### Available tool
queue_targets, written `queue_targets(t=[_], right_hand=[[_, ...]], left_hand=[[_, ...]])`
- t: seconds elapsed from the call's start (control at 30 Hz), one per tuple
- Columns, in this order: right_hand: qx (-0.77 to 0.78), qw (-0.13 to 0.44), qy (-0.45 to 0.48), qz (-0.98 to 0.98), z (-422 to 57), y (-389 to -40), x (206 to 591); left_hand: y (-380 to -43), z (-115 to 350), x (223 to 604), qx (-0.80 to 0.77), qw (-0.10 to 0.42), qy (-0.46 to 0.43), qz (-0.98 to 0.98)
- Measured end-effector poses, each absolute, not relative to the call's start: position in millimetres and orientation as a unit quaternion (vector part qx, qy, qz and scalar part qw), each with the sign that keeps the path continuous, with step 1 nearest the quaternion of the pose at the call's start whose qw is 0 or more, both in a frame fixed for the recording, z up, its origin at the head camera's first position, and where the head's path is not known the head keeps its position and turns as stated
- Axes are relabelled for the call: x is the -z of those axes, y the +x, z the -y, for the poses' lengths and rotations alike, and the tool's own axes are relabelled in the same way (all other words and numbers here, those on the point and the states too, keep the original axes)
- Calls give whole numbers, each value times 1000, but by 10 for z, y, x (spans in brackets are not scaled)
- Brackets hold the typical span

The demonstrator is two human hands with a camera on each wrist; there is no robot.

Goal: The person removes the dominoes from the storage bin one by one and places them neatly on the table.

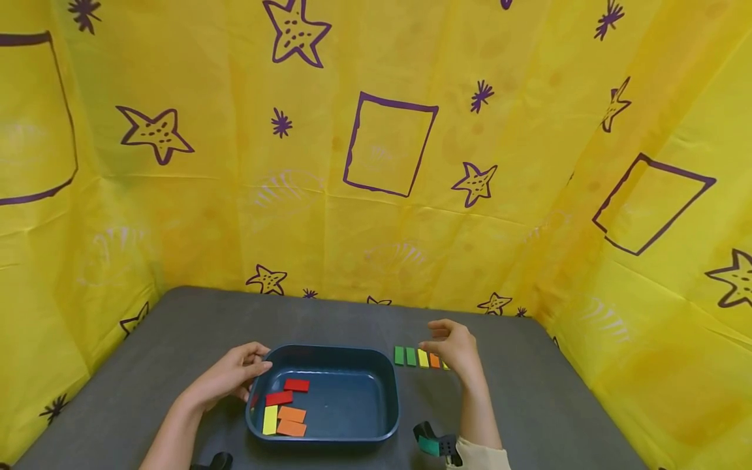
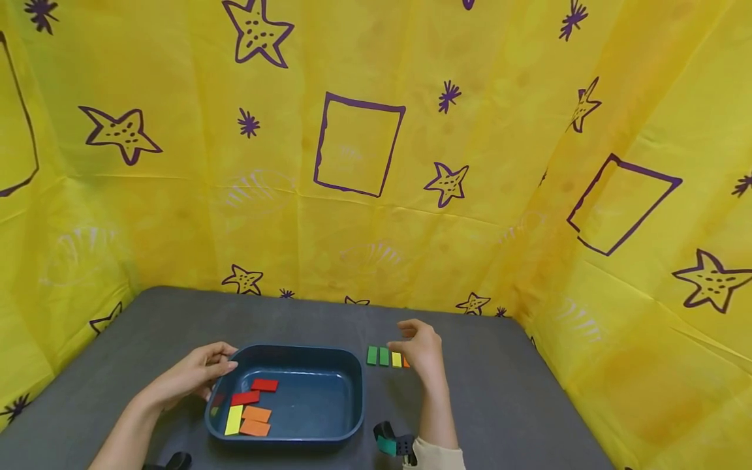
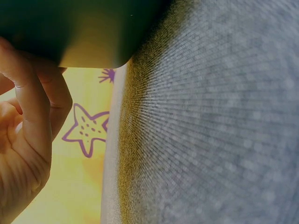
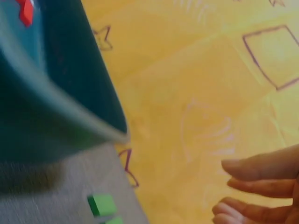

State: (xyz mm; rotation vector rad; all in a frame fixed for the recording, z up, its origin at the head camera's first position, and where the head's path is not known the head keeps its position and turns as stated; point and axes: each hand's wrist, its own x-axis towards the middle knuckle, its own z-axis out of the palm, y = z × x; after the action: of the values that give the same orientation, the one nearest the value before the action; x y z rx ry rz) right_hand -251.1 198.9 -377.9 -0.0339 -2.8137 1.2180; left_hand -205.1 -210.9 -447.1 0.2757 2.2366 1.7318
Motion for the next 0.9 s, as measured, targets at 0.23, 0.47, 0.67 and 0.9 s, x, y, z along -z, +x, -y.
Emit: queue_targets(t=[0.23,0.47,0.67,0.9], right_hand=[[-454,35,57,889,-1682,-2460,3753],[-495,-30,150,856,-1381,-2492,3906],[-487,-68,206,846,-1142,-2505,4044],[-473,-96,232,845,-842,-2470,4026]], left_hand=[[-2057,2100,4459,-603,152,87,-778],[-2057,2094,4464,-603,152,81,-779],[-2047,2092,4468,-601,151,85,-780],[-2044,2105,4473,-599,146,93,-782]])
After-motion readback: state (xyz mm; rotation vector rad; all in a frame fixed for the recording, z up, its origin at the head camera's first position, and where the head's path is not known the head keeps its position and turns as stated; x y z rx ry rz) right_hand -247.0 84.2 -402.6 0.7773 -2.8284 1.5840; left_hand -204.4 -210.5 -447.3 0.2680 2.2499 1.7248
